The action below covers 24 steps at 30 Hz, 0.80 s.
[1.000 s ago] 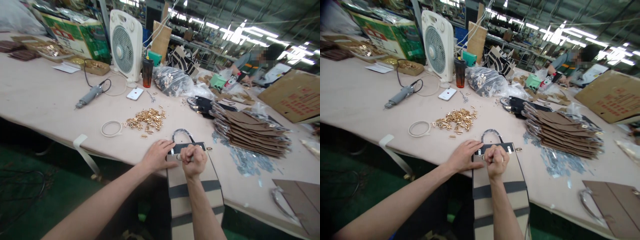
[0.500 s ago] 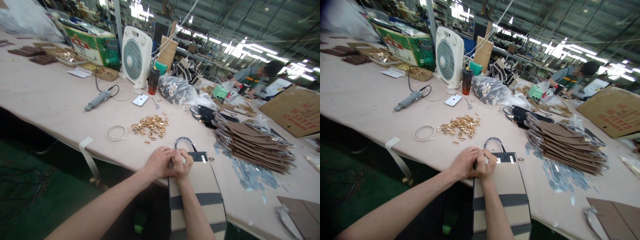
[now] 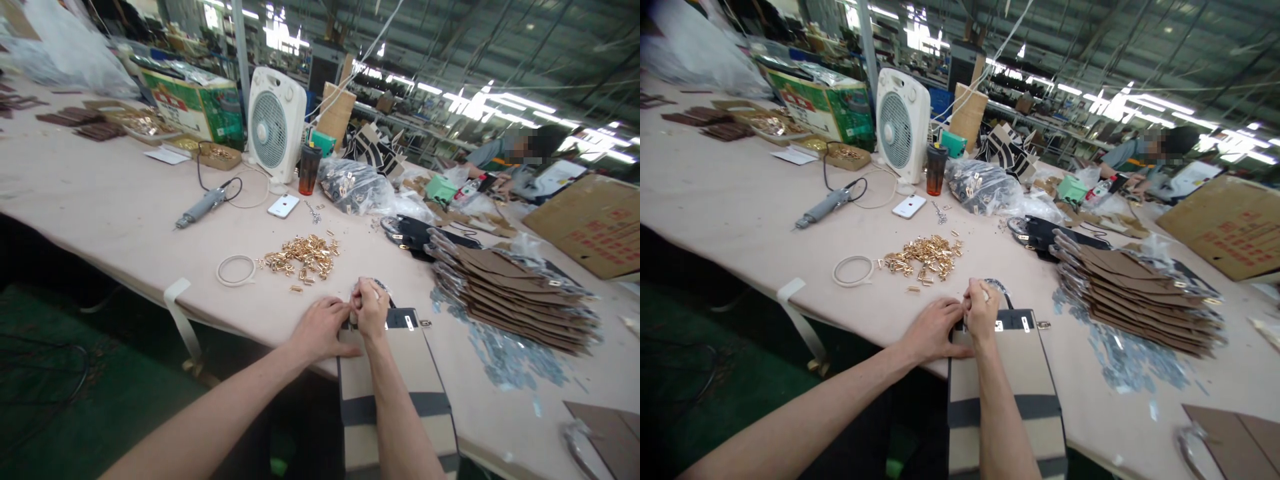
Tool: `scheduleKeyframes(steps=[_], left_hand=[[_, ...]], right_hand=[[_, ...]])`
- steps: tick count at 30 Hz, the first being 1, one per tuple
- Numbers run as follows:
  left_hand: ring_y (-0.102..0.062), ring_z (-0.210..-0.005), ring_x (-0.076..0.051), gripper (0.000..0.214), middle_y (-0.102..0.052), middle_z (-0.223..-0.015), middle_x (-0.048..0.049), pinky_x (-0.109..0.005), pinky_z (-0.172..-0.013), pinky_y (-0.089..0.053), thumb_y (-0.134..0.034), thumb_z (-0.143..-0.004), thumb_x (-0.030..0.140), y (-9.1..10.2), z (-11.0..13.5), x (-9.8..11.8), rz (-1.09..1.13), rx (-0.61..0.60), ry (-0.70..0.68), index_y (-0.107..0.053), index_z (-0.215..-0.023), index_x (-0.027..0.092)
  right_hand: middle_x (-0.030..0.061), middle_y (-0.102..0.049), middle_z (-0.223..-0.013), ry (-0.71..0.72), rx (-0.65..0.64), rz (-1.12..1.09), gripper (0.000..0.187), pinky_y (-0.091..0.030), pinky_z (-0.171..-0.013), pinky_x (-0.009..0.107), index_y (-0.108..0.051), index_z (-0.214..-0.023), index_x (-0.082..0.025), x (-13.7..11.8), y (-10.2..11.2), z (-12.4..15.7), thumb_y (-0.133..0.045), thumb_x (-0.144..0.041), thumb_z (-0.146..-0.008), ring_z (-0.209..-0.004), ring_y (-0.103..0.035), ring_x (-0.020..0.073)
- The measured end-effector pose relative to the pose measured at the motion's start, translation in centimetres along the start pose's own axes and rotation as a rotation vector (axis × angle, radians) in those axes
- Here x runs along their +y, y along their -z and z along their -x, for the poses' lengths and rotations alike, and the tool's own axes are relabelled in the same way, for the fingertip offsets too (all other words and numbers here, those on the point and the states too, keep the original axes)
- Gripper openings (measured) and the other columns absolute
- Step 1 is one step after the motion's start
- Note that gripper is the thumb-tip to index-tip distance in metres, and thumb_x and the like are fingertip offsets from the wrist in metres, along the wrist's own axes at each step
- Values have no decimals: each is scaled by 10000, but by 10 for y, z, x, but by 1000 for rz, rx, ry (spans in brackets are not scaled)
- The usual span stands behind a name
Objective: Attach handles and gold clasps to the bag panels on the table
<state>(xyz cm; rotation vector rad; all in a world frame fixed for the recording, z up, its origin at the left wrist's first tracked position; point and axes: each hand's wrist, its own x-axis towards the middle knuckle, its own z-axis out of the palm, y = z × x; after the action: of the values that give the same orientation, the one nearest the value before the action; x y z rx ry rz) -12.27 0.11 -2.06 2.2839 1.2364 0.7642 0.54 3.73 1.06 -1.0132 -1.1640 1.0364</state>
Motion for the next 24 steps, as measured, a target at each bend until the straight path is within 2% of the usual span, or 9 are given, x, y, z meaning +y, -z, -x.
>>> scheduleKeyframes(steps=[3,5,8,11,13,17,19,22,24], left_hand=[[-562,-1236,-313,590,-709,-1221,-57,-444,-1048,-453,-875,-696,573,1,0,1,20,2,-13,-650,-1133,247],[-563,-1232,-304,536,-711,-1212,-49,-438,-1043,-452,-858,-713,584,2,0,1,31,10,-20,-656,-1083,252],[-551,-1254,-305,599,-700,-1261,-44,-440,-1055,-445,-859,-712,583,2,1,1,30,13,-26,-644,-1175,270],[-537,-1284,-309,734,-667,-1348,-50,-451,-1076,-434,-883,-691,547,1,2,1,14,3,-34,-596,-1317,293],[-538,-1287,-306,718,-667,-1348,-53,-446,-1075,-436,-883,-694,510,0,2,1,12,8,-32,-600,-1316,291],[-575,-1236,-293,521,-714,-1211,-60,-416,-1039,-460,-865,-706,464,1,1,2,28,28,-19,-661,-1137,252],[-577,-1249,-292,546,-712,-1249,-61,-422,-1053,-460,-857,-720,471,1,2,2,28,29,-38,-660,-1181,256],[-557,-1307,-307,727,-674,-1382,-72,-462,-1104,-448,-850,-737,524,0,3,2,8,24,-74,-600,-1372,276],[-552,-1327,-320,788,-654,-1427,-80,-486,-1128,-443,-827,-756,562,-3,1,-2,-23,18,-83,-563,-1441,276]], right_hand=[[-66,-426,-496,47,-48,94,436,-305,-407,236,-548,-638,-205,6,5,12,-626,-474,-972,-421,-378,91],[-64,-416,-509,71,-67,82,432,-301,-420,243,-547,-642,-207,5,9,20,-610,-458,-987,-435,-364,94],[-64,-406,-517,125,-61,-11,415,-280,-422,248,-543,-645,-213,-6,12,26,-605,-434,-991,-430,-352,96],[-63,-389,-510,272,-21,-134,410,-297,-434,259,-529,-631,-225,-19,12,27,-599,-423,-983,-423,-363,107],[-57,-389,-499,324,-29,-139,443,-323,-455,271,-509,-602,-227,-18,11,28,-586,-435,-986,-435,-376,115],[-43,-436,-506,175,-90,0,483,-321,-468,263,-479,-567,-211,2,8,34,-613,-419,-983,-453,-381,101],[-57,-422,-503,127,-56,-33,464,-288,-441,245,-488,-591,-207,8,11,38,-629,-425,-975,-432,-356,88],[-71,-403,-500,132,57,-121,447,-264,-407,221,-498,-630,-210,2,32,41,-618,-470,-972,-406,-349,81],[-83,-386,-489,132,173,-108,446,-250,-385,210,-506,-658,-214,-9,63,37,-605,-522,-964,-386,-341,79]])
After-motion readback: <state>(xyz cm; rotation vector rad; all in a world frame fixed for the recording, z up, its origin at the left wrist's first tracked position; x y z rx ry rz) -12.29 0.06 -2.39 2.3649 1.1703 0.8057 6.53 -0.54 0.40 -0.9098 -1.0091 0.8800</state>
